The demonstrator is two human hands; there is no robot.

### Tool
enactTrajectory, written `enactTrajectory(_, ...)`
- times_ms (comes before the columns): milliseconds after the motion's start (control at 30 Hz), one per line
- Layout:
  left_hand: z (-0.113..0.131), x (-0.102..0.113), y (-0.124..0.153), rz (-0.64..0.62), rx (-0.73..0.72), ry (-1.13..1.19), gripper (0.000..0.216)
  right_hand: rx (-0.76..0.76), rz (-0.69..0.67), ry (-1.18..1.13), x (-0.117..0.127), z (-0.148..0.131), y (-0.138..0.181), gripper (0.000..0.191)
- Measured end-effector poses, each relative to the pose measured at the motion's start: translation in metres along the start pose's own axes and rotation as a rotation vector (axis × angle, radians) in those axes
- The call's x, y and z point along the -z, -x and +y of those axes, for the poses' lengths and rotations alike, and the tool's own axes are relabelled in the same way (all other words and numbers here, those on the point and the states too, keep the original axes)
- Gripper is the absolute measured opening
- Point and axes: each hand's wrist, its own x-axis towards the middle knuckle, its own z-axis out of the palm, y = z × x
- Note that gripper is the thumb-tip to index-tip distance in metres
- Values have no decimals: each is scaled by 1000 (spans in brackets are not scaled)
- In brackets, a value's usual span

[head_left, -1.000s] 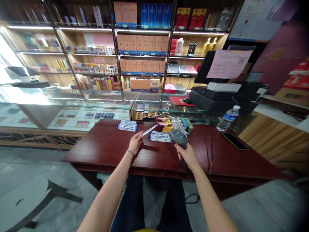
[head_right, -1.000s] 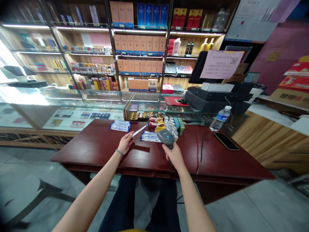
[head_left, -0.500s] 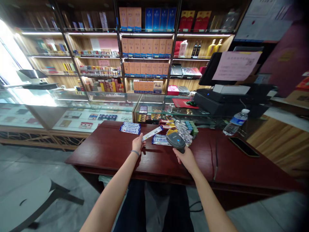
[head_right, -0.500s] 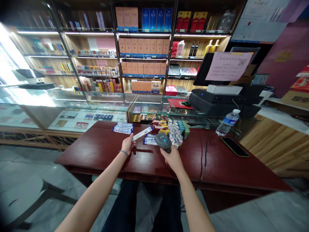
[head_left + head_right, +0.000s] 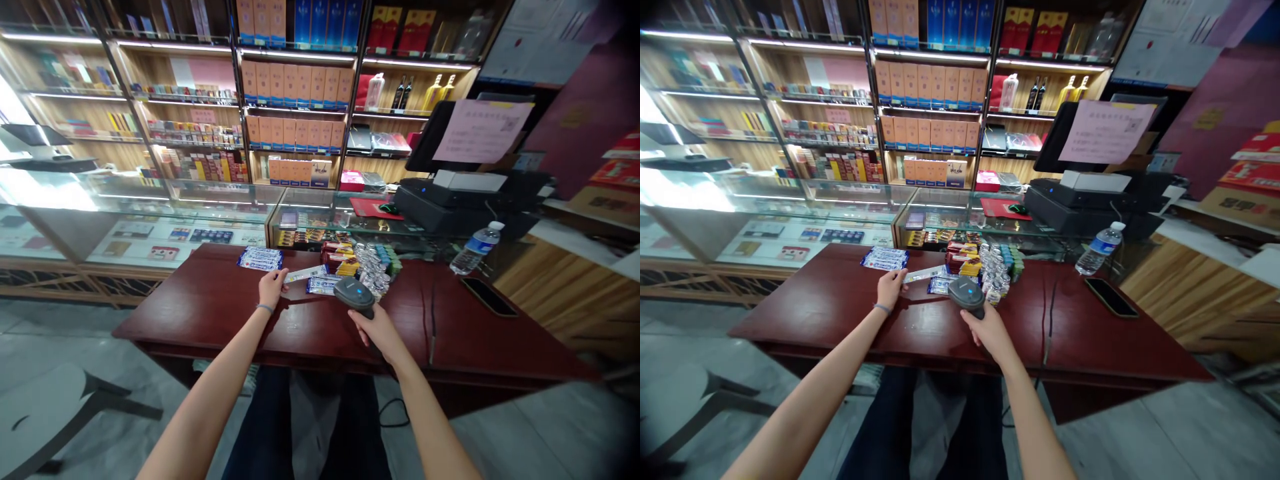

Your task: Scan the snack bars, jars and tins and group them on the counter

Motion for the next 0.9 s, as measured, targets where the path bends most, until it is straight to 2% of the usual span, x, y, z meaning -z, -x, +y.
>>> enactTrajectory(267,-7,0,2,-7,3,46,36,-13,-17,118,-3,3,-3,25)
enactTrajectory(433,-11,-2,-2,-25,53,135,35,-6,-18,52,-2,7,-7,28)
enactTrajectory(567,-2,5,-6,-65,138,269,35,0,15,65,2,8,-9,31)
enactTrajectory(733,9,42,-25,-133,258,408,36,-4,36,73,8,5,-9,33)
enactTrajectory(900,13,97,-75,-78,113,196,44,1,55,36,8,-3,-7,36)
